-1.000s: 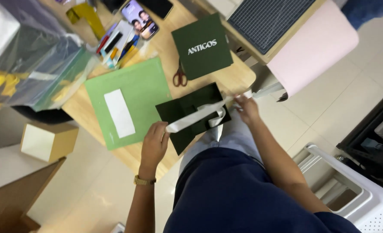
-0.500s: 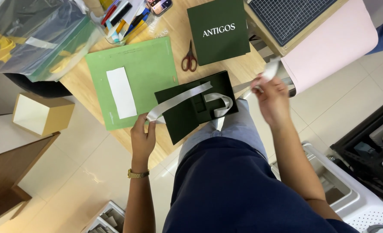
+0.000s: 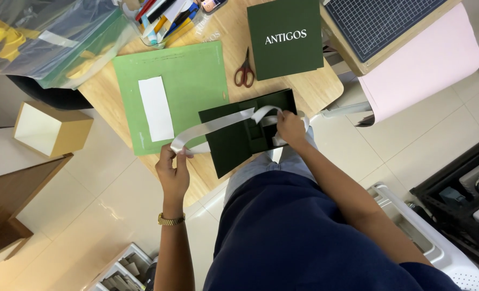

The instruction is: Organizing and preparing green gift boxes by inserting ribbons and stacking them on a workbench.

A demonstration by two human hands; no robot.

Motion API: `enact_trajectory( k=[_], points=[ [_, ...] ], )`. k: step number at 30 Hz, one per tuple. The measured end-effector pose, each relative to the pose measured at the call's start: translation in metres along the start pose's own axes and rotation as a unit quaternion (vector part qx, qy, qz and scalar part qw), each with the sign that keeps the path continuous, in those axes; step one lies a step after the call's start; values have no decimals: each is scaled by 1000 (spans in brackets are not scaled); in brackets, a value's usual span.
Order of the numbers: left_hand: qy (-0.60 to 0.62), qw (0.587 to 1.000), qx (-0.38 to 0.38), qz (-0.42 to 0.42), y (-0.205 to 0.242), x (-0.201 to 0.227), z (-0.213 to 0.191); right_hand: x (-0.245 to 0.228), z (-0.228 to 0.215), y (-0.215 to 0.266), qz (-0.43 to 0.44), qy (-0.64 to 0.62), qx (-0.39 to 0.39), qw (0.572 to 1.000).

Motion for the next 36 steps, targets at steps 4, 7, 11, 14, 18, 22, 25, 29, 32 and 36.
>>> enact_trajectory(
  k=[4,7,11,14,18,22,25,29,32,36],
  points=[
    [1,1000,-2,7,1,-1,1,-16,-11,-2,-17,83,-32,996],
    [5,1000,-10,14,-2,-4,4,-56,-58,29,-106,175,-62,977],
    [-5,1000,-12,20,-6,-1,6,-54,-53,47,-241,204,20,949],
    [-11,1000,-8,19,-5,-7,6,-63,-58,69,-340,115,90,929],
    [-22,1000,-16,13,-2,-51,3,-87,-99,74,-339,-140,86,926],
    [-40,998,-50,23,-14,7,25,-107,-141,76,-287,-225,127,923],
    [-45,998,-48,-11,-13,-3,28,-116,-140,74,-233,-324,27,917],
    [-102,992,32,-69,-32,21,33,-110,-117,73,-117,-465,-105,871],
    [-149,975,78,-145,-50,40,32,-110,-131,84,-139,-464,-112,868],
    [-355,927,65,-101,-60,29,15,-122,-157,101,-144,-423,-133,885]
  ],
)
Point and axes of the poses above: each hand's wrist, its own y-axis away from the middle knuckle, its own z-axis out of the palm, x = y × z, the point moved 7 cm from there along -y, towards the middle knuckle, and after that the axes turned 9 degrees about y, right-handed, at the moved point
